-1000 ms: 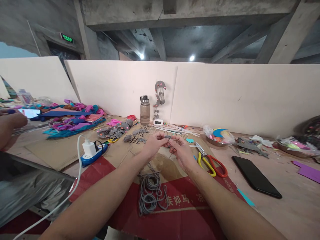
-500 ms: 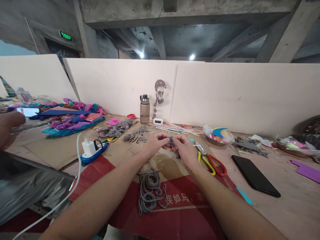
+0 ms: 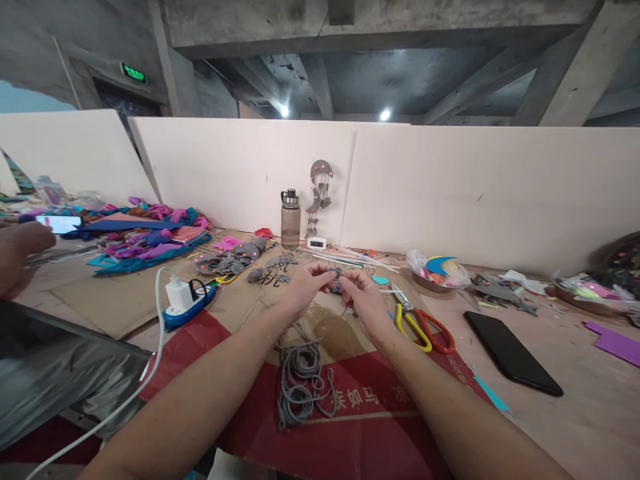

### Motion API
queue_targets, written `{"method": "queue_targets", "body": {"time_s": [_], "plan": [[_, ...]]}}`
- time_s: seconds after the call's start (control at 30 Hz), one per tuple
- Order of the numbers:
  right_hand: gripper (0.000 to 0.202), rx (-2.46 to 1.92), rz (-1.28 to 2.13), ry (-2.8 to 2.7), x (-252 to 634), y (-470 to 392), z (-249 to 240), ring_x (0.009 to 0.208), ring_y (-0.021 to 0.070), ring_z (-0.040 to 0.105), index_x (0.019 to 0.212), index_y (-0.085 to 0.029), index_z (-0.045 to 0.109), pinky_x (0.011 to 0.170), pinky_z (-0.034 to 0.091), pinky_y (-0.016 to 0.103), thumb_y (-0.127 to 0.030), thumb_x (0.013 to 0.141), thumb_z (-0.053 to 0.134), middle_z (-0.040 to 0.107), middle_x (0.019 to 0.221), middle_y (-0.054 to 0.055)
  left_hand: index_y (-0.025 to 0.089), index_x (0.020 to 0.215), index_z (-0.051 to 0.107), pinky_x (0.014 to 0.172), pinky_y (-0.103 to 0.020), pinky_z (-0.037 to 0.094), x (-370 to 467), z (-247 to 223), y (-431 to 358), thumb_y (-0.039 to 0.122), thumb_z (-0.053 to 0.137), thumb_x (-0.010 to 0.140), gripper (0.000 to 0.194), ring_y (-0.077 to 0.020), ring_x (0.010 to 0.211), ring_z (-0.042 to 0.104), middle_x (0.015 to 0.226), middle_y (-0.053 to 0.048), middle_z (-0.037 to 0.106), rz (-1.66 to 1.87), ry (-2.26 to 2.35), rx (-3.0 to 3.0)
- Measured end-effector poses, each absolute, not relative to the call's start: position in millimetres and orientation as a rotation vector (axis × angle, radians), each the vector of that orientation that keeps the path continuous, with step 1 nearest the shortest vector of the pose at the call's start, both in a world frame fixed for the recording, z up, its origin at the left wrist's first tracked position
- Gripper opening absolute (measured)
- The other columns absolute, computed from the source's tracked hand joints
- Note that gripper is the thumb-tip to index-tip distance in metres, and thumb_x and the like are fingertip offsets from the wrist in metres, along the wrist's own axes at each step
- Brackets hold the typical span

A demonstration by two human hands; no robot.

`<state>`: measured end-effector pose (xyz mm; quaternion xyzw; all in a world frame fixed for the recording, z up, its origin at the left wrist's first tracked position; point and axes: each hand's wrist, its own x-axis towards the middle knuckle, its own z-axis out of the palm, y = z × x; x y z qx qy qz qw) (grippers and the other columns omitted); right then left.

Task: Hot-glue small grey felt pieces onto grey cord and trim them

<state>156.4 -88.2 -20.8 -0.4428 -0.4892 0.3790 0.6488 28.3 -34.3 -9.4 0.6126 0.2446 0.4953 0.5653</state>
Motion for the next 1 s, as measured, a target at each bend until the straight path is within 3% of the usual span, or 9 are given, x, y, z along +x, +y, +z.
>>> {"method": "queue_targets", "body": {"time_s": [0.2, 0.3, 0.4, 0.5, 0.63, 0.8, 1.0], "plan": [[0.028, -1.126, 0.756, -1.246, 157.8, -88.0, -21.6, 0.047, 0.0084, 0.042, 0.069, -0.020, 0.056, 0.048, 0.033, 0.023, -0.047, 0.074, 0.060, 0.053, 0.059, -0.004, 0.014, 0.076, 0.056, 0.050, -0.022, 0.042, 26.0, -9.9, -26.7, 0.031, 0.067, 0.069, 0.021, -0.0127, 0.059, 0.062, 0.069, -0.003, 0.065, 1.245, 0.615, 1.404], [0.031, -1.259, 0.652, -1.427, 166.9, -86.9, -17.5, 0.054, 0.0116, 0.050, 0.070, -0.020, 0.059, 0.054, 0.037, 0.024, -0.047, 0.081, 0.048, 0.058, 0.064, -0.001, 0.015, 0.076, 0.055, 0.050, -0.022, 0.044, 23.5, -10.8, -22.4, 0.032, 0.066, 0.070, 0.021, -0.0124, 0.059, 0.062, 0.075, -0.005, 0.067, 1.266, 0.627, 1.410], [0.031, -1.555, 0.258, -1.559, 185.6, -82.5, -14.7, 0.072, 0.0164, 0.057, 0.080, -0.019, 0.062, 0.068, 0.041, 0.028, -0.039, 0.086, 0.040, 0.065, 0.078, 0.004, 0.015, 0.074, 0.054, 0.053, -0.023, 0.046, 21.6, -11.0, -19.9, 0.032, 0.067, 0.069, 0.022, -0.0115, 0.059, 0.061, 0.072, -0.004, 0.066, 1.295, 0.626, 1.408], [0.029, -1.955, -0.041, -1.595, 202.9, -76.5, -19.5, 0.084, 0.0226, 0.059, 0.085, -0.015, 0.064, 0.074, 0.040, 0.032, -0.038, 0.084, 0.046, 0.067, 0.089, 0.013, 0.015, 0.073, 0.054, 0.058, -0.024, 0.048, 20.9, -12.1, -17.9, 0.033, 0.068, 0.068, 0.024, -0.0115, 0.062, 0.061, 0.072, -0.004, 0.065, 1.306, 0.617, 1.399], [0.037, -2.231, 0.001, -1.724, 206.4, -71.2, -35.4, 0.086, 0.0274, 0.062, 0.090, -0.014, 0.066, 0.070, 0.042, 0.034, -0.047, 0.080, 0.052, 0.067, 0.096, 0.018, 0.014, 0.073, 0.058, 0.059, -0.023, 0.047, 20.8, -14.8, -15.1, 0.033, 0.069, 0.069, 0.022, -0.0097, 0.059, 0.058, 0.067, -0.002, 0.064, 1.284, 0.611, 1.413], [0.029, -2.241, 0.008, -1.758, 201.5, -67.5, -44.9, 0.084, 0.0268, 0.065, 0.099, -0.012, 0.064, 0.065, 0.043, 0.031, -0.028, 0.077, 0.053, 0.068, 0.096, 0.019, 0.013, 0.073, 0.060, 0.054, -0.021, 0.043, 20.8, -15.6, -15.3, 0.033, 0.069, 0.068, 0.022, -0.0091, 0.057, 0.056, 0.063, -0.001, 0.062, 1.248, 0.592, 1.410], [0.027, -2.217, 0.059, -1.722, 206.1, -67.7, -37.2, 0.081, 0.0267, 0.065, 0.095, -0.012, 0.064, 0.063, 0.043, 0.030, -0.025, 0.074, 0.053, 0.068, 0.091, 0.019, 0.013, 0.072, 0.060, 0.052, -0.021, 0.042, 19.1, -13.5, -15.3, 0.034, 0.070, 0.067, 0.024, -0.0097, 0.057, 0.057, 0.067, -0.003, 0.062, 1.232, 0.634, 1.402]]}}
